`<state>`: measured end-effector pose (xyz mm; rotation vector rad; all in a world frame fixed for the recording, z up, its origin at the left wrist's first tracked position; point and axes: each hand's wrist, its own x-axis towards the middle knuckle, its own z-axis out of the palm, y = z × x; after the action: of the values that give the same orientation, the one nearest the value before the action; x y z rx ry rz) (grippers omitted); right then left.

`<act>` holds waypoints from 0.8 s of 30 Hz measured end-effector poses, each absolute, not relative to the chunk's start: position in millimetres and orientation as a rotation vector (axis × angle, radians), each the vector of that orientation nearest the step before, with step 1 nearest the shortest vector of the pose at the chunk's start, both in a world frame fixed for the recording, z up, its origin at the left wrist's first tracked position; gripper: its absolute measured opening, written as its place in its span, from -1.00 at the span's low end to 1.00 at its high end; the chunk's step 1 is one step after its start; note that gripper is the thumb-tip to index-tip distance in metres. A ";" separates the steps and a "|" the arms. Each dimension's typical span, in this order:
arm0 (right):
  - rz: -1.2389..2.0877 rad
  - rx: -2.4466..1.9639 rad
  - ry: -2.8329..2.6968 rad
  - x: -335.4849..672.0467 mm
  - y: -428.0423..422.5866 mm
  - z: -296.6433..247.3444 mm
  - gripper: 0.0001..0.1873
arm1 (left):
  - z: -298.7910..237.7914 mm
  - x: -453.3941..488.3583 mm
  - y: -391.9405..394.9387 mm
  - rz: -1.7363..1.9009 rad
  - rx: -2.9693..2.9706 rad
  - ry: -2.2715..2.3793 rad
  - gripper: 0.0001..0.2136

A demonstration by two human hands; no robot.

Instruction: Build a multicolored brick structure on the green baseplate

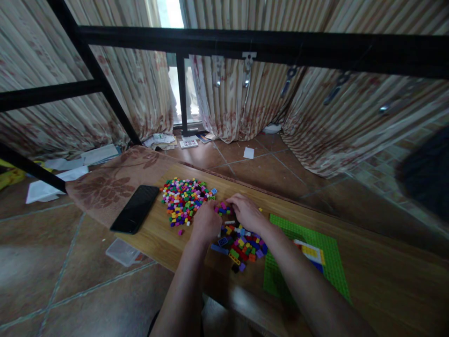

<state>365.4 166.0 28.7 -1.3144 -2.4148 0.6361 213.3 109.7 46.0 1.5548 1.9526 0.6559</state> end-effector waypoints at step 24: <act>0.418 -1.430 -2.658 364.7 143.2 39.3 -0.78 | 39.2 227.2 118.5 0.475 1.748 1.929 -0.70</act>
<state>364.7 143.2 39.3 -1.4304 -2.6583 0.4183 227.2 118.5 39.2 1.7482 1.9287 0.4749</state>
